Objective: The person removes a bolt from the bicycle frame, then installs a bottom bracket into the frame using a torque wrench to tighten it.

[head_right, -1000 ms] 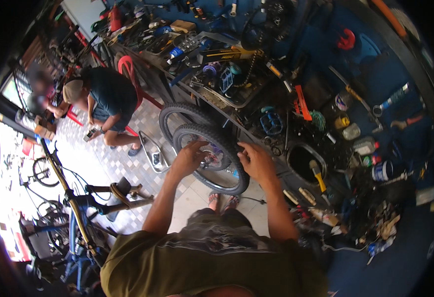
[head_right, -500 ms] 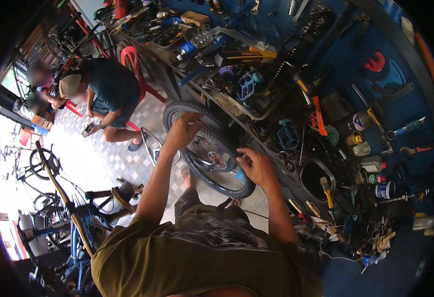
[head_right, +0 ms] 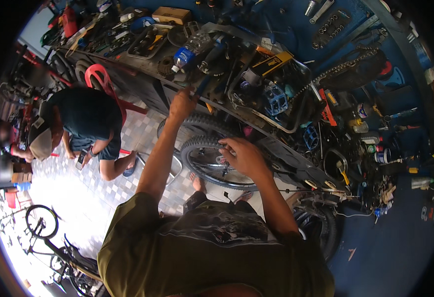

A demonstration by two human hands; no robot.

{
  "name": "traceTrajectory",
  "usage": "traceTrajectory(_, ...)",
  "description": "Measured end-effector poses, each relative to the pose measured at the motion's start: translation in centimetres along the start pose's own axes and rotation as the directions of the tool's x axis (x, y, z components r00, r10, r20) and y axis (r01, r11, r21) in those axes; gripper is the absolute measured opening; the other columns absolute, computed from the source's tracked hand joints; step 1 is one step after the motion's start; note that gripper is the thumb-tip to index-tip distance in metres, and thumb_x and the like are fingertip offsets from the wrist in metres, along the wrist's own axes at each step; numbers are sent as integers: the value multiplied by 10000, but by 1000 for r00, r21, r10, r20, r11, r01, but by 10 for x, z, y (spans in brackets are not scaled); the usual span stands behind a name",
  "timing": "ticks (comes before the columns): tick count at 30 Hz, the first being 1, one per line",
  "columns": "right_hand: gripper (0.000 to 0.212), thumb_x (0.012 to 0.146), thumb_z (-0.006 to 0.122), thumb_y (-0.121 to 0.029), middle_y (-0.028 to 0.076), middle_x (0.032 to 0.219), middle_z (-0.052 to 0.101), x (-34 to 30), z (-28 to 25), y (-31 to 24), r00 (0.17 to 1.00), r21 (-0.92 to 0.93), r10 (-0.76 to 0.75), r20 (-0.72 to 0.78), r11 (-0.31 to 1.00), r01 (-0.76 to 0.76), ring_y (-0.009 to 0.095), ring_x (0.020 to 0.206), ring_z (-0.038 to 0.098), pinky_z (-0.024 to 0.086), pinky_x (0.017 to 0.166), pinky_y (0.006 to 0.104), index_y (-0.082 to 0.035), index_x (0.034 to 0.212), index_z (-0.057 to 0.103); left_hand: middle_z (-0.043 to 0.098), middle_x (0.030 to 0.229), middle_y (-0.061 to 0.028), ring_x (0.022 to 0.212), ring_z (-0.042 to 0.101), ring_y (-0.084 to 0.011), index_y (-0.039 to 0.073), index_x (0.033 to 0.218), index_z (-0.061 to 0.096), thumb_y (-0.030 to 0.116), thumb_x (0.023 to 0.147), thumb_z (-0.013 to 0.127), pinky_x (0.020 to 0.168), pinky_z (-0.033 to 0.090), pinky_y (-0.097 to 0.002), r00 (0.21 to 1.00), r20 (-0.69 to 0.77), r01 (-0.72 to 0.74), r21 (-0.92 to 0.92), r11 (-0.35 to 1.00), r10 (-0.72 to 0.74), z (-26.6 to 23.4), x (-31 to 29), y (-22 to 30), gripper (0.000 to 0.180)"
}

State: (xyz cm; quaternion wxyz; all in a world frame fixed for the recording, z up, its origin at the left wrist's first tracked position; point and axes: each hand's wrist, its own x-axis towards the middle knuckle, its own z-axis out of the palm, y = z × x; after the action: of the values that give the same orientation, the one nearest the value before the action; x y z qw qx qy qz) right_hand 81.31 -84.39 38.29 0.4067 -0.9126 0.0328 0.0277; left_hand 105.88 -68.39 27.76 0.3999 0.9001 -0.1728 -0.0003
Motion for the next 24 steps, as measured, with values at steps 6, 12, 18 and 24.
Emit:
traceTrajectory(6, 281, 929, 712, -227, 113, 918, 713, 32, 22, -17, 999, -51, 36, -11, 998, -36, 292, 827, 692, 540, 734, 397, -85, 1172, 697, 711, 1056, -280, 1015, 681, -470, 33, 1264, 577, 251, 863, 769, 885, 540, -532, 980, 186, 92, -112, 989, -70, 20, 10, -25, 494)
traceTrajectory(12, 281, 929, 706, -229, 117, 911, 714, 45, 36, -18, 998, -79, 60, -36, 995, -63, 312, 819, 693, 536, 731, 416, -87, 1171, 696, 704, 1012, -320, 990, 676, -504, 23, 1294, 518, 249, 893, 726, 856, 546, -548, 974, 222, 83, -131, 988, -53, 20, 16, -24, 506)
traceTrajectory(18, 298, 923, 709, -241, 128, 928, 718, 51, 42, -20, 996, -78, 79, -46, 994, -82, 330, 839, 694, 539, 743, 422, -97, 1184, 695, 697, 1028, -333, 1020, 659, -520, 56, 1318, 488, 275, 904, 702, 878, 529, -558, 954, 291, 106, -93, 990, -75, 16, 23, -24, 516)
traceTrajectory(24, 294, 927, 702, -251, 133, 936, 728, 55, 45, -19, 996, -66, 84, -38, 994, -86, 340, 844, 699, 542, 752, 435, -97, 1176, 695, 700, 1071, -310, 1042, 662, -501, 59, 1293, 528, 315, 895, 723, 888, 524, -549, 955, 292, 78, -105, 991, -44, 8, 20, -25, 512)
